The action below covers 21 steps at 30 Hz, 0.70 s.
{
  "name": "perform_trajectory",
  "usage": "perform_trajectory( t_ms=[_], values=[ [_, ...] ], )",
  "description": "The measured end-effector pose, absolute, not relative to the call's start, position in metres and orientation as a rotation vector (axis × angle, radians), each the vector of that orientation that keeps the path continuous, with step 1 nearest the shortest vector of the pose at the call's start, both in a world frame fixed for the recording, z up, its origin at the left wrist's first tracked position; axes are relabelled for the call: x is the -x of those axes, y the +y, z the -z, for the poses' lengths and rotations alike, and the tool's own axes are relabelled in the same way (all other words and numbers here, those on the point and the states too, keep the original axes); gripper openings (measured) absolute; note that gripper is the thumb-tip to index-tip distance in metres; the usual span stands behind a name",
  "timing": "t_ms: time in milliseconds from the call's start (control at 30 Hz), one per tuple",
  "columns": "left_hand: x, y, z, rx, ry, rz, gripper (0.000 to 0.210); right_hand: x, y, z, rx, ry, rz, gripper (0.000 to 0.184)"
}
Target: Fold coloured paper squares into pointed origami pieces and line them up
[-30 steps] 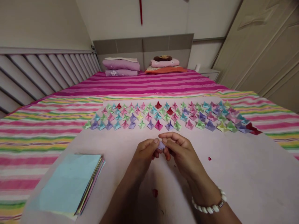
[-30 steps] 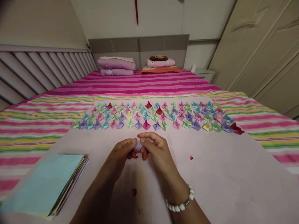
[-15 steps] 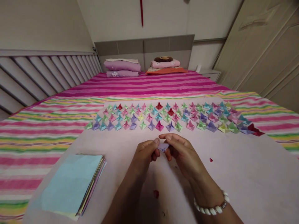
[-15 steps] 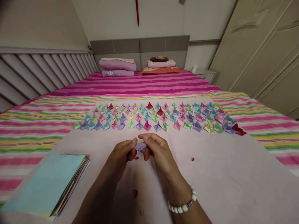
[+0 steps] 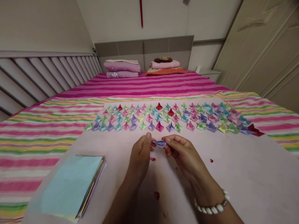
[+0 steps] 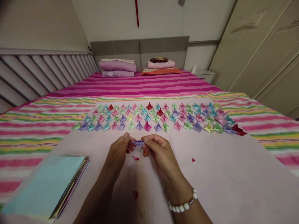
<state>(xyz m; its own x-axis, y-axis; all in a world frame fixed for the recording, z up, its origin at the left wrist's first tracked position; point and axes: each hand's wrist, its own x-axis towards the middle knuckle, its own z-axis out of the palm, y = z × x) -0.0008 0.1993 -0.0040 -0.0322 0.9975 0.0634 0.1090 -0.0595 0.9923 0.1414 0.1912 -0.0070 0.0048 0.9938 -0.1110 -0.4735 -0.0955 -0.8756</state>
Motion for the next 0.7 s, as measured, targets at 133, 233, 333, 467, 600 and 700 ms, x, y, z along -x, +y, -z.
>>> perform_trajectory(
  t_ms=[133,233,333,467,600,700],
  values=[
    [0.011,0.202,-0.001,-1.608,1.232,-1.439,0.011,-0.144,0.195,0.010,0.934,-0.657,-1.447,0.024],
    [0.014,0.203,-0.001,-1.813,1.129,-1.368,0.003,-0.144,0.199,0.013,0.938,-0.620,-1.473,0.026],
    [0.012,0.204,0.003,-1.832,1.145,-1.269,0.010,-0.143,0.202,0.018,0.950,-0.604,-1.503,0.029],
    [0.009,0.206,0.011,-1.812,1.198,-1.193,0.013,-0.141,0.203,0.022,0.962,-0.601,-1.525,0.030],
    [0.010,0.209,0.014,-1.860,1.220,-1.152,0.012,-0.141,0.205,0.027,0.967,-0.611,-1.546,0.030],
    [0.011,0.210,0.016,-1.912,1.244,-1.110,0.012,-0.142,0.207,0.031,0.994,-0.678,-1.541,0.030]
  ],
)
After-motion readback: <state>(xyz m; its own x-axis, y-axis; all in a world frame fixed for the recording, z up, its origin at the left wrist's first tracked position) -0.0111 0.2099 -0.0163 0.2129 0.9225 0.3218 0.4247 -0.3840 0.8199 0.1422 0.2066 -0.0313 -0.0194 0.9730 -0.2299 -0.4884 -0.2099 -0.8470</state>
